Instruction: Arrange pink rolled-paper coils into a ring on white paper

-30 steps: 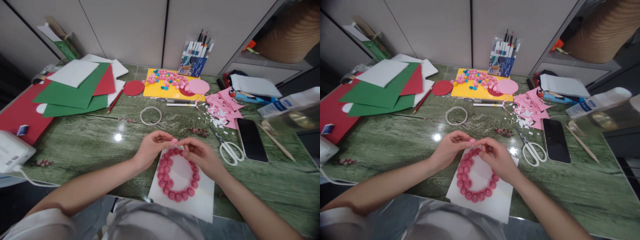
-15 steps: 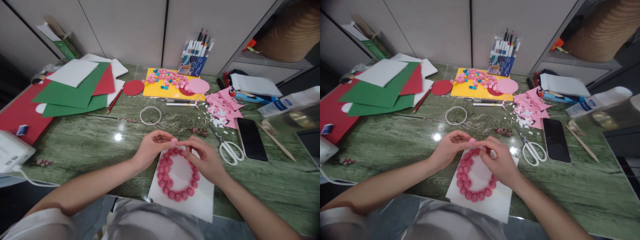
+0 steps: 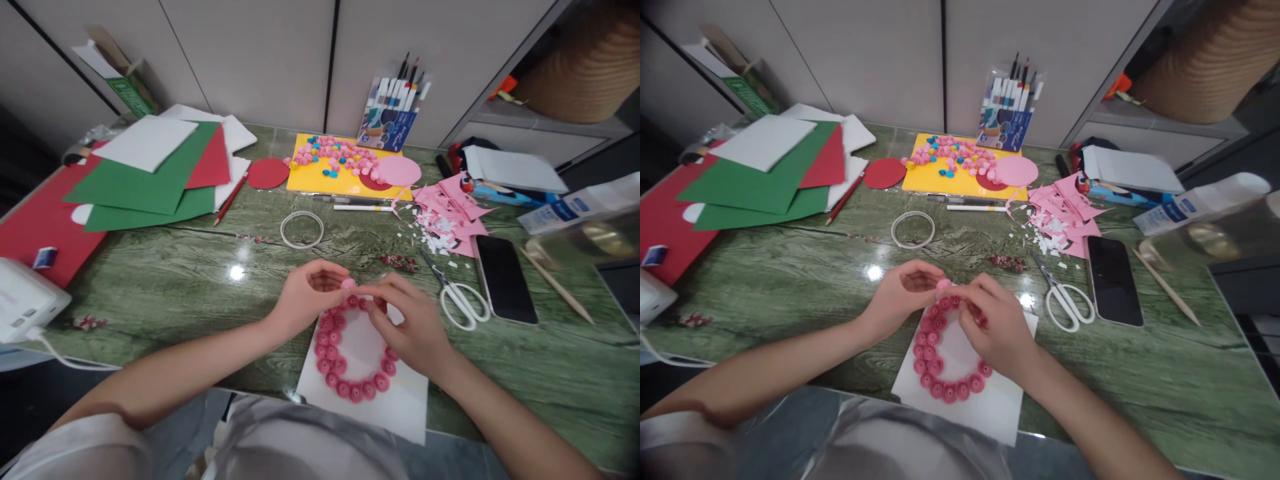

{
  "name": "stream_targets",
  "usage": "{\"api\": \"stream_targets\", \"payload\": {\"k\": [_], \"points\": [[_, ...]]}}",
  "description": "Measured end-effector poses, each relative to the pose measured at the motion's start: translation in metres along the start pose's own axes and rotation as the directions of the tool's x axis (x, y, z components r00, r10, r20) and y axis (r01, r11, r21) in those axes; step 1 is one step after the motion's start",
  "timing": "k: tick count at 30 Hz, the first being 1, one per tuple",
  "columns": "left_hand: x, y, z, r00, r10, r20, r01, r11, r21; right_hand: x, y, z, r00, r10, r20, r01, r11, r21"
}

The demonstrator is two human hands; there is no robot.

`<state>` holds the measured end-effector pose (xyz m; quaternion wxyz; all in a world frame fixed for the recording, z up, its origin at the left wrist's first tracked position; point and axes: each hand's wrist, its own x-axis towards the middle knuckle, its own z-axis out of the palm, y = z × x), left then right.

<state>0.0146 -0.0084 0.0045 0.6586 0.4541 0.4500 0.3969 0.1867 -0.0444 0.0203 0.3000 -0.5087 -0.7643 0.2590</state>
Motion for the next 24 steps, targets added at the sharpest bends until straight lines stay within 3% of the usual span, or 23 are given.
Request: {"api": "stream_targets", "payload": {"k": [7,13,20,24], "points": [[0.000,0.001,0.001,1.000,-0.027,0.008,0.027,1.000,-0.014,-0.005,0.004,0.006,0.966,-0.244,-0.080,0.199,0.910,-0.364],[-0.002,0.002,0.001,0.998,-0.057,0.022,0.058,0.998,-0.041,-0.006,0.003,0.007,0.936,-0.347,-0.066,0.245,0.773,-0.586],[-0.002,-0.001,-0.003,0.996,-0.055,0.065,0.062,0.992,-0.108,0.000,0.017,-0.004,0.963,-0.196,-0.187,0.043,0.793,-0.608],[-0.002,-0.002,-0.003,0.994,-0.047,0.101,0.063,0.985,-0.160,0.002,0.012,-0.004,0.989,-0.047,-0.141,-0.008,0.930,-0.367]]}}
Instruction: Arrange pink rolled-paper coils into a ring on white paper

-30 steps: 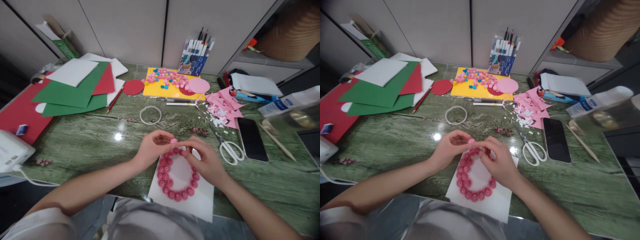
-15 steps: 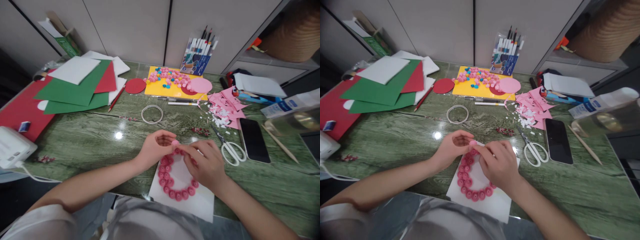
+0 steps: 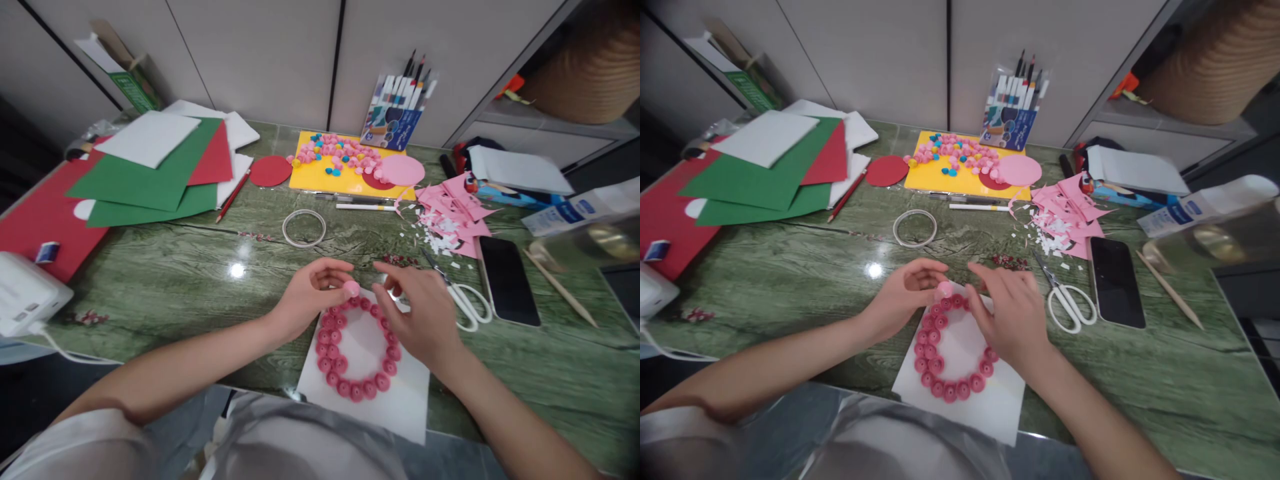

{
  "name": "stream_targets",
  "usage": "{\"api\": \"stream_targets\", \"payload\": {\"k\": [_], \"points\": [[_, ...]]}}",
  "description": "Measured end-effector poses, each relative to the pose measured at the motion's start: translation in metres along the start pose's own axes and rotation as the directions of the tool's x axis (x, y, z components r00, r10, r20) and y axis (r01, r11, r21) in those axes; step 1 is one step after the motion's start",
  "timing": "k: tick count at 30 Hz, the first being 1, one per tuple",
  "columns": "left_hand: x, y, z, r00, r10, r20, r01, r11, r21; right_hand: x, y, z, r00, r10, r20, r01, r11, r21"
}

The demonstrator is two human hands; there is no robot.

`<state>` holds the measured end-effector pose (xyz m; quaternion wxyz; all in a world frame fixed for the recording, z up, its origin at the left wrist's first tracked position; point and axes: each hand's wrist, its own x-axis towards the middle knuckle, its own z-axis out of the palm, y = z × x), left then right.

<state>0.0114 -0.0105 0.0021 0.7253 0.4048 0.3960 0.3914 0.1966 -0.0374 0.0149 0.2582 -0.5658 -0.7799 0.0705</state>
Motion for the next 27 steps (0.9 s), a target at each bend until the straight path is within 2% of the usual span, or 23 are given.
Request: {"api": "stream_targets", "payload": {"k": [3,5,7,13,20,27], "points": [[-0.001,0.000,0.001,0.999,-0.008,0.031,0.008,1.000,-0.002,0.001,-0.010,0.000,0.971,0.111,0.214,-0.176,0.933,0.314],[-0.002,0.000,0.002,0.998,-0.014,0.067,0.013,1.000,0.016,0.002,-0.015,0.001,0.934,0.150,0.324,-0.285,0.859,0.426],[-0.003,0.000,0.002,0.994,-0.007,0.106,0.002,0.999,0.046,0.003,-0.018,0.003,0.916,0.160,0.368,-0.333,0.814,0.475],[-0.004,-0.001,0.001,0.982,0.057,0.180,-0.072,0.994,0.078,0.002,-0.016,0.005,0.921,0.104,0.375,-0.294,0.817,0.496],[-0.005,-0.002,0.003,0.940,0.223,0.258,-0.253,0.963,0.090,-0.003,-0.013,0.007,0.938,-0.025,0.345,-0.191,0.795,0.576],[-0.008,0.000,0.003,0.918,0.256,0.304,-0.286,0.956,0.059,-0.007,-0.012,0.013,0.949,-0.116,0.292,-0.095,0.780,0.618]]}}
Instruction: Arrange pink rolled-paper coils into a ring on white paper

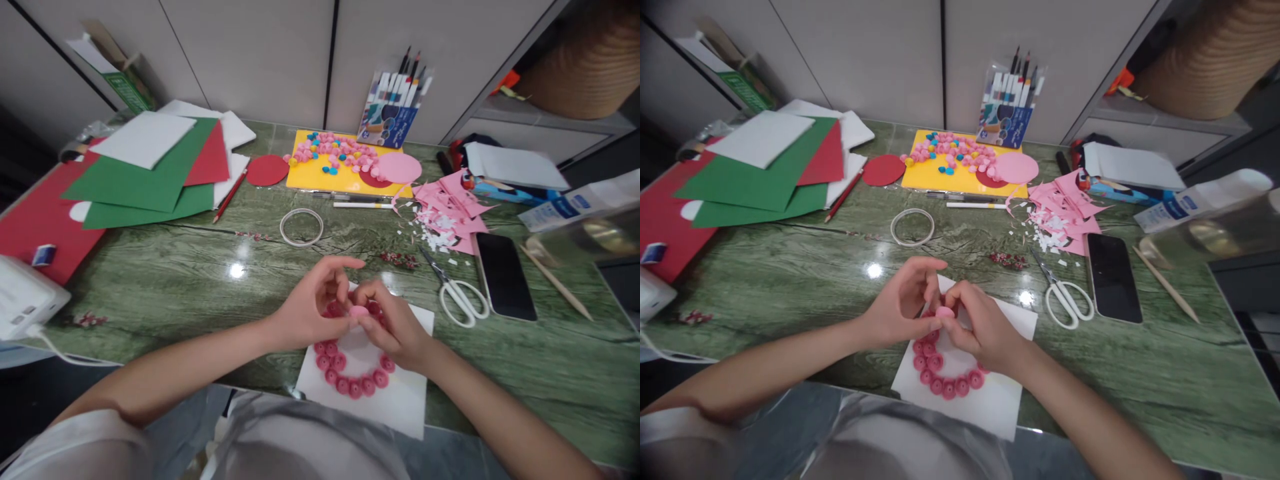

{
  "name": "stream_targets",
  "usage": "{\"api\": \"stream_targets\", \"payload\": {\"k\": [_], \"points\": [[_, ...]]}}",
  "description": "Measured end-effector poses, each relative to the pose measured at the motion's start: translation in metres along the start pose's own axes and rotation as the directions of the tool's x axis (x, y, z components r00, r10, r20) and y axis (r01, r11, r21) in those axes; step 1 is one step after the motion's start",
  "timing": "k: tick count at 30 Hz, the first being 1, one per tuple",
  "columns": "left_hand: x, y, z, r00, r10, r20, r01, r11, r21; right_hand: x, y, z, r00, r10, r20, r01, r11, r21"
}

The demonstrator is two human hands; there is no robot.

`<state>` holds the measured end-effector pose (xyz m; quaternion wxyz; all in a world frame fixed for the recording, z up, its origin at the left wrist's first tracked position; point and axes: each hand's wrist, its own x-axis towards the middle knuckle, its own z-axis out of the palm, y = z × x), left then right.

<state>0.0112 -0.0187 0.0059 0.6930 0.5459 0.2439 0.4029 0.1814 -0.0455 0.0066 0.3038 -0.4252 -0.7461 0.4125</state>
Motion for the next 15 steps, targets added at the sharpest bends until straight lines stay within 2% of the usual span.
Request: {"api": "stream_targets", "payload": {"k": [3,6,8,11,15], "points": [[-0.0002,0.0010,0.0001,1.000,0.000,0.011,0.001,1.000,-0.015,-0.0007,0.0009,0.0014,1.000,-0.020,-0.010,0.020,1.000,-0.023],[0.0017,0.0020,0.0000,0.998,-0.060,0.007,0.061,0.997,-0.054,-0.0007,0.0023,0.0017,0.999,-0.038,-0.030,0.036,0.999,-0.040],[0.0038,0.0022,-0.0008,0.990,-0.140,-0.011,0.138,0.984,-0.109,0.0001,0.0030,0.0015,0.999,0.014,-0.045,-0.016,0.999,-0.035],[0.0067,0.0013,-0.0029,0.965,-0.256,-0.060,0.239,0.951,-0.197,0.0021,0.0031,0.0013,0.986,0.158,-0.060,-0.155,0.987,0.046],[0.0083,-0.0001,-0.0058,0.946,-0.310,-0.091,0.281,0.928,-0.244,0.0048,0.0018,0.0006,0.970,0.222,-0.094,-0.205,0.965,0.163]]}}
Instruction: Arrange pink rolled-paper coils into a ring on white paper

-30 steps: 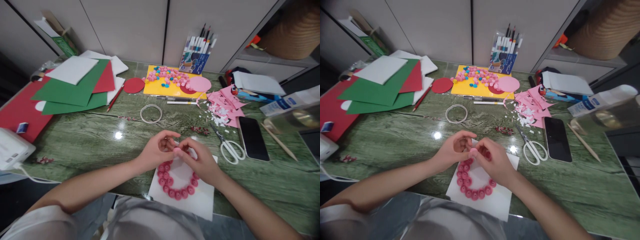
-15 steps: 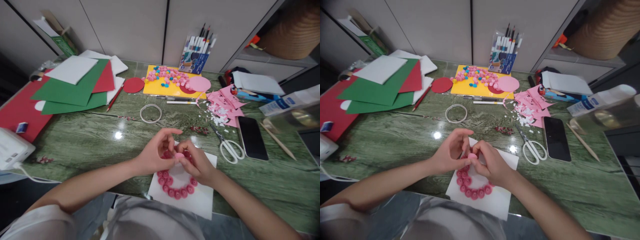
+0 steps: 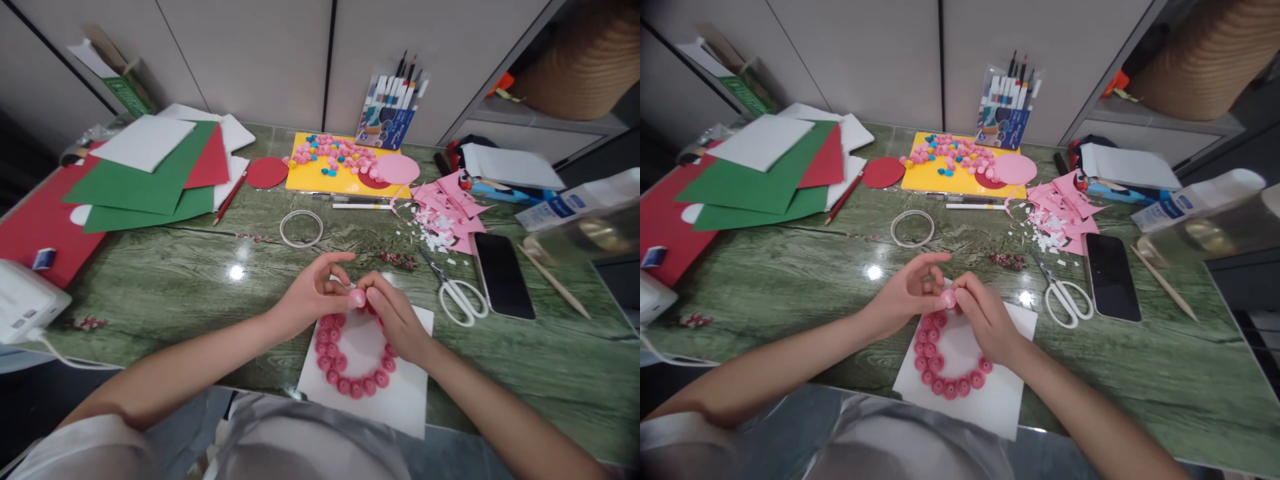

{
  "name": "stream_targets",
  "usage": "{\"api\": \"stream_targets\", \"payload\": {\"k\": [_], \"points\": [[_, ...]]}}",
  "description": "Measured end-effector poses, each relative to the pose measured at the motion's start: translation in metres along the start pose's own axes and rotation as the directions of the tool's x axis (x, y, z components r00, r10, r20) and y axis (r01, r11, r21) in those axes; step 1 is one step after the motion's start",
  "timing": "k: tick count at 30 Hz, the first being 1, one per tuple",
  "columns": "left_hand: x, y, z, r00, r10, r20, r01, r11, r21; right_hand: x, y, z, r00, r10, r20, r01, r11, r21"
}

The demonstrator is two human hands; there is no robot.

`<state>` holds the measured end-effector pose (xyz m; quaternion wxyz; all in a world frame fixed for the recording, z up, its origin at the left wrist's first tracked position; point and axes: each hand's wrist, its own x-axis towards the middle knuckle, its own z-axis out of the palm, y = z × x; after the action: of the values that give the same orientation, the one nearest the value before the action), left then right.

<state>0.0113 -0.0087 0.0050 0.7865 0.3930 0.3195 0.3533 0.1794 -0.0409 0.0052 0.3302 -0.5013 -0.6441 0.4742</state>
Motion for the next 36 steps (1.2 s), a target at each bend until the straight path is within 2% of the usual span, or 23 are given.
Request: {"api": "stream_targets", "payload": {"k": [5,10,15,21,28,31,36], "points": [[0.0015,0.0009,-0.0028,1.000,-0.019,0.010,0.019,1.000,0.005,0.0015,-0.0034,-0.0032,0.997,0.067,0.028,-0.067,0.998,0.022],[0.0030,-0.0002,-0.0046,0.999,-0.032,-0.036,0.031,0.999,-0.032,0.0023,-0.0038,-0.0058,0.990,0.132,0.053,-0.136,0.988,0.073],[0.0037,-0.0013,-0.0042,0.997,-0.054,-0.064,0.048,0.994,-0.102,0.0029,-0.0035,-0.0062,0.989,0.134,0.066,-0.140,0.986,0.094],[0.0038,0.0004,-0.0043,0.995,-0.061,-0.079,0.054,0.995,-0.081,0.0030,-0.0026,-0.0069,0.986,0.146,0.085,-0.155,0.980,0.121],[0.0041,-0.0011,-0.0053,0.998,-0.054,-0.028,0.053,0.998,-0.034,0.0025,-0.0052,-0.0063,0.988,0.129,0.084,-0.138,0.983,0.120],[0.0041,-0.0017,-0.0051,0.998,-0.056,-0.004,0.056,0.998,-0.031,0.0024,-0.0067,-0.0052,0.990,0.126,0.068,-0.133,0.985,0.107],[0.0035,-0.0010,-0.0046,0.999,-0.039,-0.026,0.036,0.994,-0.104,0.0016,-0.0072,-0.0039,0.991,0.136,0.016,-0.137,0.978,0.156]]}}
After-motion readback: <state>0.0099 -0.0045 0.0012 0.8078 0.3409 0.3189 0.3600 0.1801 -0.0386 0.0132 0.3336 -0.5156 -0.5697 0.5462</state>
